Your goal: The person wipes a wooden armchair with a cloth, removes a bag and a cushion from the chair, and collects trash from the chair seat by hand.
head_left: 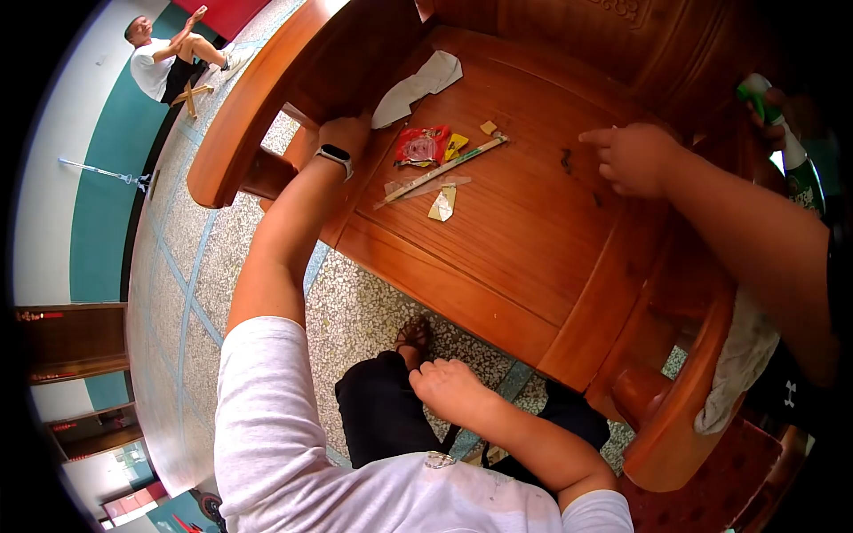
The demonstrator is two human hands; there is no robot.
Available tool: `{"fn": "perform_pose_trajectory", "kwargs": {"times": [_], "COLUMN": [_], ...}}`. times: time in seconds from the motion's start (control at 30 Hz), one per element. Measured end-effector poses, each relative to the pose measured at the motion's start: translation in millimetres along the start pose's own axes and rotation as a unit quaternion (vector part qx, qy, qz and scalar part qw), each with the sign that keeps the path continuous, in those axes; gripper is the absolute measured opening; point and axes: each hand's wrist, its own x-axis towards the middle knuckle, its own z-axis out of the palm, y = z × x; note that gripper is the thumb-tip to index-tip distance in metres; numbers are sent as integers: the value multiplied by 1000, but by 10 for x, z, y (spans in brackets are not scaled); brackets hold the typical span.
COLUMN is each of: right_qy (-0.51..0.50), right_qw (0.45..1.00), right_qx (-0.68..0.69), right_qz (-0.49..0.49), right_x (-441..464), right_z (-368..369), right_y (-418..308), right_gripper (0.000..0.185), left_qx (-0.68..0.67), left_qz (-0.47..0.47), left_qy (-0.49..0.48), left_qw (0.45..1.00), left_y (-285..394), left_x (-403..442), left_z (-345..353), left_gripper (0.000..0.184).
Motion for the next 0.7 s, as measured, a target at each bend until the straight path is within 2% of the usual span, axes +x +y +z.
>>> {"fn": "perform_pose_trajectory", "kwargs": {"times": [0.27,0.37,0.43,0.57,0.63,0.7], "right_qy": [4,16,28,26,24,20], "right_qw": [1000,1000,1000,1000,1000,1000], "right_qx": [-11,-6,-9,-3,-7,-10], "right_qz": [-1,0,-1,0,6,10], "right_x": [2,9,1,-16,-20,-22], "right_z": [46,23,57,109,96,77], "right_y": [41,20,27,14,11,14], "right_gripper": [6,6,6,6,6,5], "left_qx": [-24,-8,34,21,99,92], "left_qz": [21,-34,44,14,26,14], "left_qy": [31,-5,116,121,151,136], "left_qw": [999,999,992,992,983,986], "left_y": [-33,-103,-73,-100,-133,-170], "left_x": [-129,-204,-440,-491,-453,-393], "left_z": [-107,94,81,233,299,369], "left_gripper": [30,25,22,20,21,20]}}
